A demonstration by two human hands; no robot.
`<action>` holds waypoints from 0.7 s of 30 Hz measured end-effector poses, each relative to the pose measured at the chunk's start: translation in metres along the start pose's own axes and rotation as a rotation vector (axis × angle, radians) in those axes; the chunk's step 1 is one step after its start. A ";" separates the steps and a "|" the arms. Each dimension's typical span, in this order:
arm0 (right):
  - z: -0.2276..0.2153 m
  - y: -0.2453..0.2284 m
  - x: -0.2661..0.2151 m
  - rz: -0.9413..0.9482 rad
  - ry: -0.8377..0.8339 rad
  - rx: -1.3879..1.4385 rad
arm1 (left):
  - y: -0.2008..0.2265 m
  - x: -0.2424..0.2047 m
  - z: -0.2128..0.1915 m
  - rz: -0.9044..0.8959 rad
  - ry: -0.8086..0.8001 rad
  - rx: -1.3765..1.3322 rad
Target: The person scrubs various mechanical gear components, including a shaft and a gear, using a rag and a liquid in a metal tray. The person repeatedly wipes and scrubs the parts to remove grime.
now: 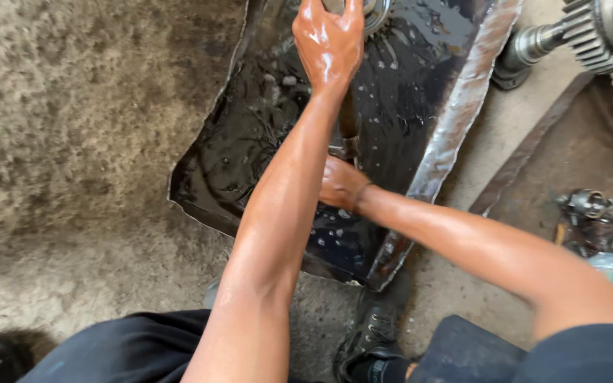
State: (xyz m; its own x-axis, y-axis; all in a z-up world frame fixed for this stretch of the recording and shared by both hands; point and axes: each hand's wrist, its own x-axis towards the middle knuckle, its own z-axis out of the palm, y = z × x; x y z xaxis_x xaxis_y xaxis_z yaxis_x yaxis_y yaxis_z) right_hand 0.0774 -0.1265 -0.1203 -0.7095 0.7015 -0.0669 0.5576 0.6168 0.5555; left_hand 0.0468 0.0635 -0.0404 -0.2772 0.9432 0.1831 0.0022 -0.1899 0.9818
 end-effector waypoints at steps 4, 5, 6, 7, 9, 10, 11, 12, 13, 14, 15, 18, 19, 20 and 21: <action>-0.050 0.051 -0.045 -0.327 0.026 0.340 | 0.007 -0.001 -0.005 0.011 -0.007 -0.061; -0.060 0.060 -0.053 -0.372 0.086 0.414 | 0.009 -0.001 -0.006 -0.014 -0.015 -0.071; -0.071 0.067 -0.062 -0.365 -0.018 0.390 | 0.011 -0.002 -0.008 -0.037 -0.028 -0.079; -0.085 0.076 -0.075 -0.355 -0.122 0.366 | 0.012 -0.002 -0.008 -0.060 -0.042 -0.086; -0.108 0.094 -0.094 -0.307 -0.201 0.394 | 0.014 -0.001 -0.007 -0.012 0.002 -0.070; -0.114 0.107 -0.100 -0.274 -0.172 0.442 | 0.015 0.000 -0.007 0.015 0.028 -0.061; -0.118 0.117 -0.104 -0.241 -0.143 0.490 | 0.015 0.001 -0.007 -0.023 0.004 -0.050; -0.120 0.122 -0.105 -0.151 -0.169 0.541 | 0.014 0.003 -0.008 -0.061 -0.021 -0.035; -0.120 0.126 -0.106 -0.060 -0.194 0.593 | 0.013 0.004 -0.008 -0.099 -0.046 -0.019; -0.119 0.127 -0.108 0.032 -0.217 0.646 | 0.011 0.005 -0.007 -0.081 -0.040 -0.006; -0.116 0.125 -0.109 0.165 -0.282 0.697 | 0.008 0.006 -0.005 -0.062 -0.035 0.007; -0.099 0.107 -0.107 0.490 -0.377 0.788 | -0.001 0.009 -0.004 0.120 0.043 0.047; -0.092 0.097 -0.102 0.552 -0.336 0.771 | -0.002 0.011 -0.003 0.206 0.077 0.055; -0.084 0.089 -0.098 0.612 -0.289 0.753 | -0.001 0.011 -0.004 0.153 0.046 0.007; -0.075 0.080 -0.093 0.667 -0.189 0.628 | -0.001 0.008 -0.005 0.101 0.012 -0.042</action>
State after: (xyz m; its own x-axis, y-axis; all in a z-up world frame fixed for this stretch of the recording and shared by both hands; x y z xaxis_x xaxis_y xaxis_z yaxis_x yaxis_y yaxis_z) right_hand 0.1554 -0.1693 -0.0074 -0.1084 0.9923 -0.0595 0.9940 0.1075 -0.0180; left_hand 0.0400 0.0701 -0.0400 -0.2893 0.9153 0.2804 -0.0091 -0.2955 0.9553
